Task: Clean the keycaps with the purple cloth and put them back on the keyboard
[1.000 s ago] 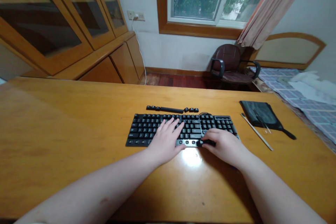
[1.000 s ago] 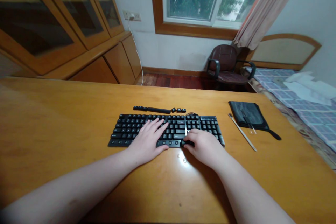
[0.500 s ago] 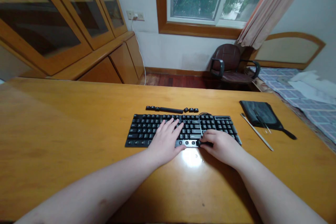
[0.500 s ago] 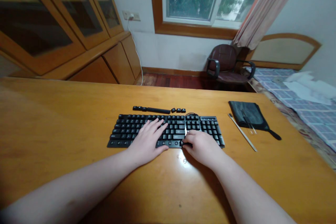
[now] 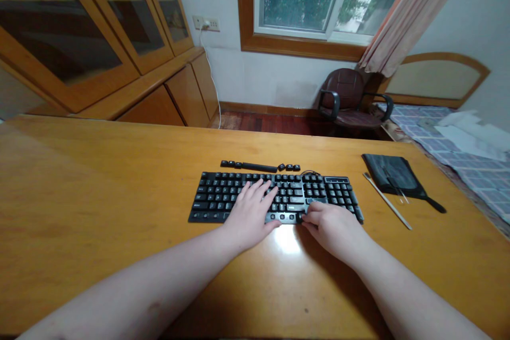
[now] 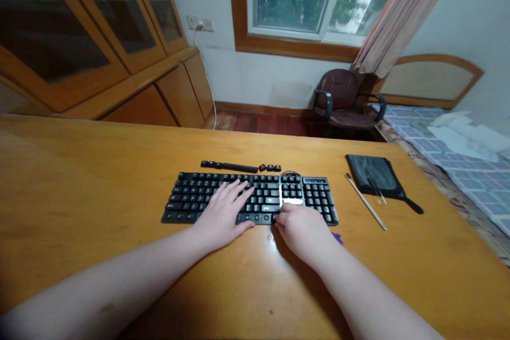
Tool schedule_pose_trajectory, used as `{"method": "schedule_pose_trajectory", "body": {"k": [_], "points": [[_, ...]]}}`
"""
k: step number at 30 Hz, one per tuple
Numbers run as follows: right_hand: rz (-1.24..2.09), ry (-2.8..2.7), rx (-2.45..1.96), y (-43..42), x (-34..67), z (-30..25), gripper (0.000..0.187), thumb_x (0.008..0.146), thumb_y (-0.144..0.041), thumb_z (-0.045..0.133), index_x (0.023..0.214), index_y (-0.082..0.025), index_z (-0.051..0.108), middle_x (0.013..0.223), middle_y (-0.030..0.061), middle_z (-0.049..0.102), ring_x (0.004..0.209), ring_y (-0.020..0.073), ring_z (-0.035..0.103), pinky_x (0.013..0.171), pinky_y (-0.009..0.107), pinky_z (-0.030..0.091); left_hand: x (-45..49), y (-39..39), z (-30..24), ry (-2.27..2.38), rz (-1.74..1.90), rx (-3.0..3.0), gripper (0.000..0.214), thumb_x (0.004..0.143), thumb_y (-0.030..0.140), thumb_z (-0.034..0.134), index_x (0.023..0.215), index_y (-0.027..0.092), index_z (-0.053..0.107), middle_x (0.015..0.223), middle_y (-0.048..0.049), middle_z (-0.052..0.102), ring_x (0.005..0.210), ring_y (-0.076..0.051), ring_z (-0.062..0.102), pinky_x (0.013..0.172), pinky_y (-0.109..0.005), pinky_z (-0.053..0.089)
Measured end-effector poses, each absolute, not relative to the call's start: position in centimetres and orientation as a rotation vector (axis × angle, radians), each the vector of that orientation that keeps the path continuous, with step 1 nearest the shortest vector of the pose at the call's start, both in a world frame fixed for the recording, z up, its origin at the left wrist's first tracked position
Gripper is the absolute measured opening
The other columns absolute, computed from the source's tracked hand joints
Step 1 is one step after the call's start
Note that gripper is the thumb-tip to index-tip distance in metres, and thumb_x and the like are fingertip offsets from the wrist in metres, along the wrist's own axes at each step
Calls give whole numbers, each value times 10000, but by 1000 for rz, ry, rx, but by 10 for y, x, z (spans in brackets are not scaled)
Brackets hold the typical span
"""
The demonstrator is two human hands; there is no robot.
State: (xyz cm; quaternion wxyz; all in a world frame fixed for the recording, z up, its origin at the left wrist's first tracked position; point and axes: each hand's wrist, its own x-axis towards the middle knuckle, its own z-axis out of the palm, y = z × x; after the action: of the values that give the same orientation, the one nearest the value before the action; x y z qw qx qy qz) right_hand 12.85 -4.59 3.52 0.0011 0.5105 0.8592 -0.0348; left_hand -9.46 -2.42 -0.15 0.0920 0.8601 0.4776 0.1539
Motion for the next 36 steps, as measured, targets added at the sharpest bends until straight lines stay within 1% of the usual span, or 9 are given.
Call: {"method": "schedule_pose_trajectory", "body": {"k": [6,9,14,18,23,26,31,34,36], "points": [[-125,2689,1527,-44,125,32,266,872,-235,478,754,-234,716,783,22,668,655,152,632,507,246,396,-94,-24,-2,1418,454,2538,737,734,465,660,1368,190,403,1456,-133,377,1367,-318,269,1133,-528,154],[-160,2690,1551,-45,125,34,251,869,-243,489,752,-236,712,777,18,667,660,159,632,525,252,420,-94,-24,-2,1412,460,2537,723,742,461,654,1365,188,408,1459,-133,373,1370,-318,263,1132,-530,157],[-265,2801,1787,-39,131,49,250,893,-330,482,841,-237,708,876,32,675,759,161,638,659,262,481,-95,-24,-2,1407,454,2531,717,745,481,643,1359,186,421,1449,-135,389,1365,-318,275,1129,-528,167],[-158,2696,2049,-1,138,61,237,879,-341,506,929,-220,704,946,54,683,839,193,637,735,289,482,-95,-23,-2,1401,449,2549,718,749,472,643,1365,182,415,1457,-136,377,1369,-318,267,1130,-528,161],[-179,2524,2005,65,136,55,247,814,-269,581,1021,-207,700,1060,75,675,929,215,630,780,280,469,-95,-22,-3,1407,455,2559,719,750,480,637,1366,185,414,1452,-137,385,1363,-317,279,1129,-522,168],[-237,2439,1955,89,132,45,262,767,-239,620,1013,-232,710,1059,67,680,956,219,626,778,272,464,-95,-22,-4,1397,459,2568,719,748,491,635,1364,195,414,1454,-132,382,1366,-315,275,1129,-519,168],[-248,2378,1965,102,128,34,292,727,-249,661,1013,-228,718,1018,80,698,911,217,642,731,263,469,-95,-22,-7,1396,476,2564,714,751,503,626,1362,198,415,1454,-131,382,1367,-313,273,1130,-523,162],[-268,2361,1959,104,128,34,240,723,-256,666,952,-245,737,932,60,715,842,198,653,686,247,466,-95,-23,-7,1384,485,2560,716,751,498,627,1365,202,410,1455,-132,380,1369,-315,269,1128,-531,163],[-256,2345,1970,101,128,39,202,734,-253,655,914,-238,744,910,67,712,827,203,652,680,254,465,-95,-23,-6,1377,487,2548,712,749,489,632,1361,197,415,1456,-136,377,1370,-317,268,1130,-533,159]]}}
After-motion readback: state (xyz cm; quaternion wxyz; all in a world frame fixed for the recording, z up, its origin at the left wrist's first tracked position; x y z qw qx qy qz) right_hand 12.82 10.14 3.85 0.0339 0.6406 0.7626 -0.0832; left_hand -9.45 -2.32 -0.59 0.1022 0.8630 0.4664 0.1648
